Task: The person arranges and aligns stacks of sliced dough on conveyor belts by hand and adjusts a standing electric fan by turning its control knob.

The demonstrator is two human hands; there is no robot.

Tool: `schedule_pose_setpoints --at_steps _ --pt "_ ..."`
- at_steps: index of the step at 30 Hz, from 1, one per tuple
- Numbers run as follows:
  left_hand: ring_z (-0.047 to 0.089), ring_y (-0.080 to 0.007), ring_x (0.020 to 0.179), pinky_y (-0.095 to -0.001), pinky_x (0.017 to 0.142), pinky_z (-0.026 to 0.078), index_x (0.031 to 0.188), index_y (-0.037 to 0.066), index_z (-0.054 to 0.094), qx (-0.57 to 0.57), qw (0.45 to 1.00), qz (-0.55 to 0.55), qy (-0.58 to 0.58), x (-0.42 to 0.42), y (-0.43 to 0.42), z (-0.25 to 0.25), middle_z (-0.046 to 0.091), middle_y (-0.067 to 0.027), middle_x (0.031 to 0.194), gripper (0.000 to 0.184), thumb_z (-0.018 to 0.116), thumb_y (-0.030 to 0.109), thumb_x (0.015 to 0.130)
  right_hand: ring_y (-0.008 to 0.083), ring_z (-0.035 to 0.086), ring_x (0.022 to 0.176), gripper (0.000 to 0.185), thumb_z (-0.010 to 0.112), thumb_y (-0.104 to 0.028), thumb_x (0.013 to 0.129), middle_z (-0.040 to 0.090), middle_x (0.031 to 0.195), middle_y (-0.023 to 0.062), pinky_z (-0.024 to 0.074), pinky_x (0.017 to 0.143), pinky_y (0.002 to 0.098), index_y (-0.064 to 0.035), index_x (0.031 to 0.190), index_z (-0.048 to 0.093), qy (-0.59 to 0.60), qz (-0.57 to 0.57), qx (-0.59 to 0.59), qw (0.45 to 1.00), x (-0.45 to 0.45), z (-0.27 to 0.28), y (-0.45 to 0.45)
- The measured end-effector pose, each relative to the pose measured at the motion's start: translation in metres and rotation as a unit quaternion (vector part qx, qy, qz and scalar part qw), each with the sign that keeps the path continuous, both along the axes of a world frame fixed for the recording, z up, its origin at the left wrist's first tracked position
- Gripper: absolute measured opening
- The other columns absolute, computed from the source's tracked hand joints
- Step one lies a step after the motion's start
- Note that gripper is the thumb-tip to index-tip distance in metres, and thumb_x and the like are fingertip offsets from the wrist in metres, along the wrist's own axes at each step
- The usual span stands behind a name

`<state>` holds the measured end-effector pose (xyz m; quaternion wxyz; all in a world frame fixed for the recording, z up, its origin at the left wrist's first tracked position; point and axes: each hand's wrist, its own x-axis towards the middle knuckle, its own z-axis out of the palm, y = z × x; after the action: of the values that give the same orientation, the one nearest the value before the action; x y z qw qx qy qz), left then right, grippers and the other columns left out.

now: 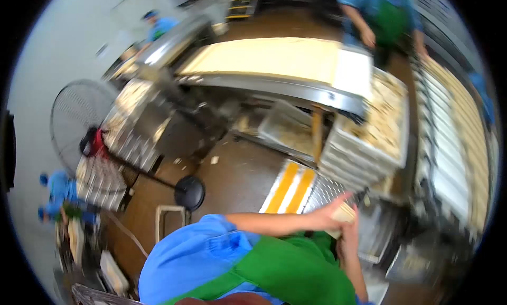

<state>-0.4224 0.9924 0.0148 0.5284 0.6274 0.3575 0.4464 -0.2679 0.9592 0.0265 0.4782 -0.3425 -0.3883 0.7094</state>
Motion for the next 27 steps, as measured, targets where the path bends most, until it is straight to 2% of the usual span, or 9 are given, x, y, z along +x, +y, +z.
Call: schedule_pose_setpoints --at_steps 5,7,11,14,15,17,18,22,27 --pt "0.055 -0.0235 0.122 -0.0332 0.104 0.043 0.160 0.012 0.006 -0.169 0.985 0.009 -0.032 -0.028 0.065 0.078 0.057 -0.0142 0.131 0.099 0.071 0.007 0.085 0.0275 0.049 0.131 0.053 0.044 -0.021 0.105 0.045 0.146 0.0148 0.0389 0.110 0.0420 -0.0069 0.154 0.027 0.013 0.034 -0.079 0.996 -0.012 0.025 0.098" --pt "0.055 -0.0241 0.122 -0.0332 0.104 0.043 0.160 0.011 0.005 -0.240 0.970 0.037 -0.035 -0.022 0.083 0.035 0.057 -0.0140 0.131 0.100 0.070 0.006 0.085 0.0277 0.050 0.130 0.052 0.044 -0.020 0.105 0.046 0.145 0.0146 0.0398 0.109 0.0425 -0.0067 0.153 0.029 0.003 0.076 -0.131 0.988 0.002 -0.029 0.126" --pt "0.055 -0.0305 0.124 -0.0369 0.105 0.042 0.159 0.009 0.000 -0.182 0.968 0.166 -0.043 -0.046 0.106 0.054 0.052 -0.0208 0.136 0.103 0.068 0.006 0.081 0.0268 0.049 0.131 0.050 0.042 -0.028 0.106 0.050 0.143 0.0143 0.0365 0.112 0.0410 -0.0056 0.150 0.036 0.038 0.200 -0.185 0.961 -0.039 0.002 0.189" --pt "0.051 -0.0423 0.126 -0.0434 0.105 0.041 0.159 0.009 0.003 -0.092 0.947 0.302 0.059 -0.075 0.116 0.121 0.048 -0.0280 0.138 0.103 0.067 0.009 0.078 0.0286 0.043 0.137 0.070 0.033 -0.058 0.103 0.044 0.150 0.0135 0.0323 0.115 0.0431 -0.0080 0.152 0.035 0.112 0.273 -0.189 0.937 -0.088 0.074 0.232" --pt "0.051 -0.0423 0.126 -0.0434 0.105 0.041 0.159 0.009 0.003 -0.084 0.938 0.332 0.055 -0.082 0.118 0.140 0.048 -0.0280 0.138 0.103 0.067 0.009 0.078 0.0286 0.043 0.137 0.070 0.033 -0.058 0.103 0.044 0.150 0.0135 0.0323 0.115 0.0431 -0.0080 0.152 0.035 0.105 0.303 -0.183 0.930 -0.104 0.100 0.245" --pt "0.050 -0.0426 0.124 -0.0449 0.103 0.042 0.159 0.008 0.006 -0.003 0.911 0.384 0.154 -0.099 0.123 0.170 0.050 -0.0246 0.135 0.104 0.070 0.011 0.077 0.0287 0.044 0.137 0.077 0.037 -0.065 0.099 0.045 0.150 0.0112 0.0324 0.115 0.0434 -0.0081 0.151 0.037 0.131 0.285 -0.348 0.883 -0.138 0.142 0.265" --pt "0.051 -0.0412 0.119 -0.0451 0.101 0.043 0.158 0.006 0.014 0.021 0.904 0.393 0.167 -0.109 0.125 0.179 0.053 -0.0213 0.131 0.104 0.074 0.013 0.074 0.0292 0.045 0.136 0.083 0.037 -0.073 0.095 0.048 0.148 0.0106 0.0334 0.115 0.0439 -0.0093 0.150 0.039 0.133 0.387 -0.256 0.876 -0.146 0.134 0.277" --pt "0.057 -0.0354 0.101 -0.0440 0.085 0.047 0.152 0.003 0.032 0.049 0.888 0.286 0.356 -0.162 0.127 0.228 0.058 -0.0176 0.115 0.095 0.076 0.017 0.069 0.0308 0.051 0.130 0.080 0.034 -0.073 0.096 0.051 0.142 0.0121 0.0419 0.109 0.0492 -0.0100 0.145 0.044 0.049 0.355 -0.377 0.854 -0.199 0.177 0.285" --pt "0.057 -0.0348 0.093 -0.0433 0.079 0.048 0.146 0.004 0.043 0.129 0.841 0.296 0.434 -0.191 0.144 0.280 0.060 -0.0134 0.102 0.088 0.077 0.017 0.066 0.0317 0.052 0.129 0.077 0.034 -0.071 0.096 0.052 0.142 0.0129 0.0413 0.109 0.0497 -0.0125 0.145 0.044 0.121 0.418 -0.304 0.847 -0.228 0.196 0.299"
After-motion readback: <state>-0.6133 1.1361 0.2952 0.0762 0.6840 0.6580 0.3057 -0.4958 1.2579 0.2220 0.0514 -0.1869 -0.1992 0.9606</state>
